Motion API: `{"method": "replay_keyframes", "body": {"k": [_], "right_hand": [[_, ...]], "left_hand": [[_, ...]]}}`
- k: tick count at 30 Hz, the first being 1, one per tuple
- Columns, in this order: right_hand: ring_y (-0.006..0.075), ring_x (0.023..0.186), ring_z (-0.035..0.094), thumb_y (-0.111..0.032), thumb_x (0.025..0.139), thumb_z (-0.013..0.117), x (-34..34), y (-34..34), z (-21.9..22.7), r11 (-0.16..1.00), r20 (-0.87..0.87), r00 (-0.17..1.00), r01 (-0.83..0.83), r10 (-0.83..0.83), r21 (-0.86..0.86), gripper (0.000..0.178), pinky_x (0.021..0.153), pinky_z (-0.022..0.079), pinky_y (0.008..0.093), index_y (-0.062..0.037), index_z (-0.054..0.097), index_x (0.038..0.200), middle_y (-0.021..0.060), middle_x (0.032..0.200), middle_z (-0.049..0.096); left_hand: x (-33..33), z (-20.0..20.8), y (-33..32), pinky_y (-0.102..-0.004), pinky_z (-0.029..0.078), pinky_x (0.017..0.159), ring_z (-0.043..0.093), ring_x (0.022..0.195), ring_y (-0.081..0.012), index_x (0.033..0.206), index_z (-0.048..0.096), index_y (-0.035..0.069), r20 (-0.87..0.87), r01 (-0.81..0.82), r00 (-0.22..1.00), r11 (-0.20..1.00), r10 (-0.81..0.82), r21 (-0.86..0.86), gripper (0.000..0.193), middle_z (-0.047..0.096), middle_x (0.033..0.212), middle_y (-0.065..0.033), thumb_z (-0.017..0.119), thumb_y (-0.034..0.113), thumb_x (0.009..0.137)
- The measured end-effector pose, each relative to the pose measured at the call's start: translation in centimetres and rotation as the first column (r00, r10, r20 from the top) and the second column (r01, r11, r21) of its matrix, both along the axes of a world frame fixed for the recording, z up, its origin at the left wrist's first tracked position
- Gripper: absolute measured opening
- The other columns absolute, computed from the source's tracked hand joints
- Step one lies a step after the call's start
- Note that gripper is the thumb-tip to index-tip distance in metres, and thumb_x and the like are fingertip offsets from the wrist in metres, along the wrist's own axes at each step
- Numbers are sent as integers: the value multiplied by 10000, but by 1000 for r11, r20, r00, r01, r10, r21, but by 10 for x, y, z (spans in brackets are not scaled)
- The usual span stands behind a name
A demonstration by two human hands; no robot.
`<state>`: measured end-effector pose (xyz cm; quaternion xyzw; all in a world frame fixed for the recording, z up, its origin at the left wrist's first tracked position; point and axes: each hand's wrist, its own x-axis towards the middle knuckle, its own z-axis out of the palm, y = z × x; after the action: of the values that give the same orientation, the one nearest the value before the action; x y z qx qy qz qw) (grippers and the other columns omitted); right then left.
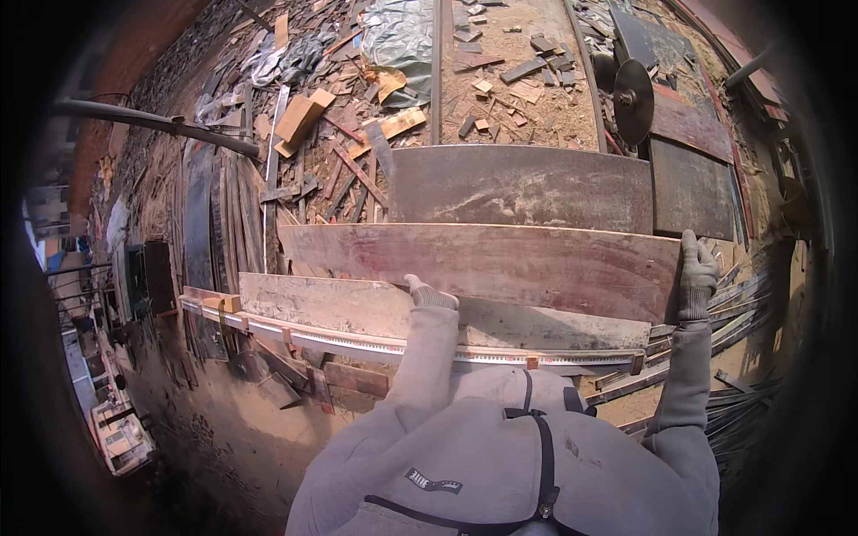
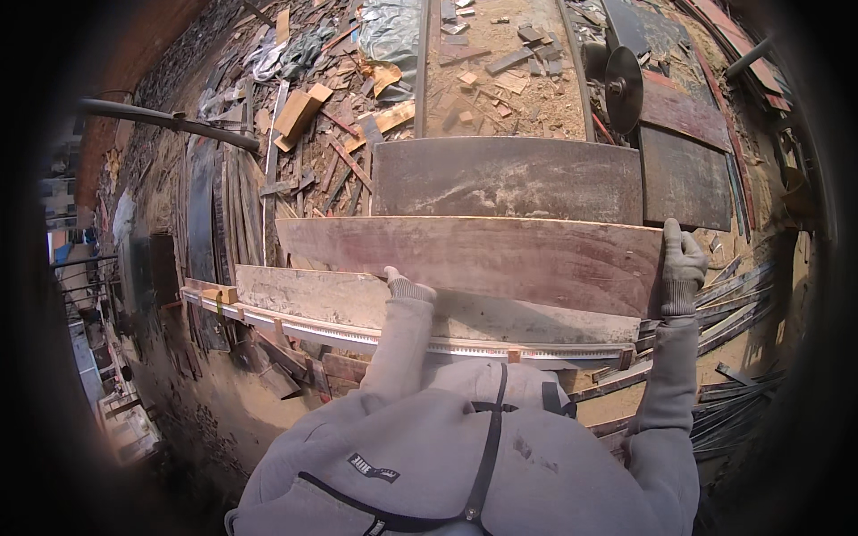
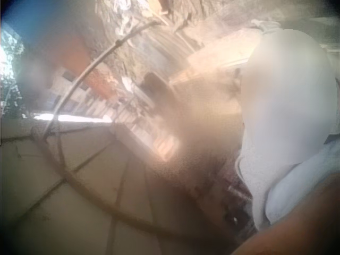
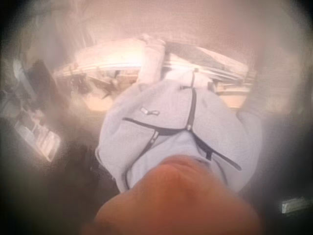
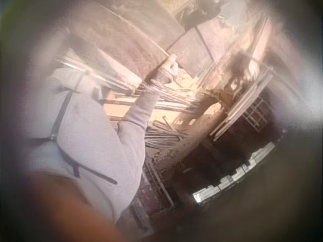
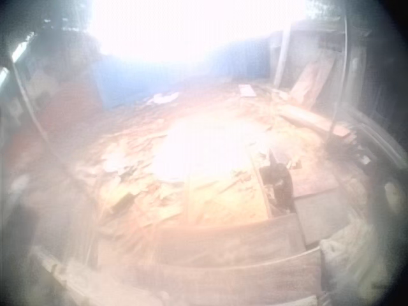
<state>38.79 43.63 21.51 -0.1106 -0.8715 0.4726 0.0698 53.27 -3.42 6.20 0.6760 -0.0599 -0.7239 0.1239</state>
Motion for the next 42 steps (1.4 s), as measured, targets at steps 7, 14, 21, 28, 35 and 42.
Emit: {"method": "replay_keyframes", "body": {"k": [7,14,21,28,35,42], "right_hand": [[302,710,595,-204,984,537,138,17,-75,782,-588,797,275,139,559,205,669,480,430,-32,641,946,138,791,606],[234,1172,676,-394,1039,662,106,-124,-12,911,125,917,-346,379,-222,507,1052,508,358,-20,620,1378,130,1258,711],[460,1495,366,-696,986,530,-70,-119,217,87,-586,660,-696,470,-713,1126,1245,329,553,117,73,1617,324,1659,223],[327,1388,512,-396,997,687,14,93,55,533,-151,840,182,-521,-826,580,1191,399,490,-138,543,1497,97,1538,549],[267,1241,619,-365,1003,712,232,54,-144,245,438,834,527,-336,-814,483,1130,480,422,2,649,1311,134,1349,675],[173,1029,656,-380,957,767,292,-55,-171,220,548,831,555,-99,-802,342,986,555,371,-99,691,1137,37,1072,703]], "left_hand": [[-53,76,-48,-536,300,1191,372,1460,-304,1540,412,127,-563,-158,823,926,-68,-343,854,381,1586,-96,398,779,990],[-129,276,-140,-525,380,1096,486,1307,-356,1384,508,103,-541,-122,573,589,-616,-799,769,507,1376,-148,426,759,990],[-91,294,-105,-513,460,1001,599,1154,-408,1227,603,79,465,312,381,-362,-799,-878,717,633,1167,-200,454,739,991],[15,214,-89,-505,533,918,708,1026,-435,1093,691,77,887,294,-170,-881,-430,-371,748,748,975,-236,467,777,957],[69,96,-180,-498,552,899,725,1001,-415,1066,724,135,852,270,-431,-944,-296,-191,725,758,1000,-208,484,806,934],[103,70,-164,-487,525,971,678,1134,-385,1203,700,120,847,203,-439,-952,-298,-230,751,731,1145,-179,563,792,895]]}}
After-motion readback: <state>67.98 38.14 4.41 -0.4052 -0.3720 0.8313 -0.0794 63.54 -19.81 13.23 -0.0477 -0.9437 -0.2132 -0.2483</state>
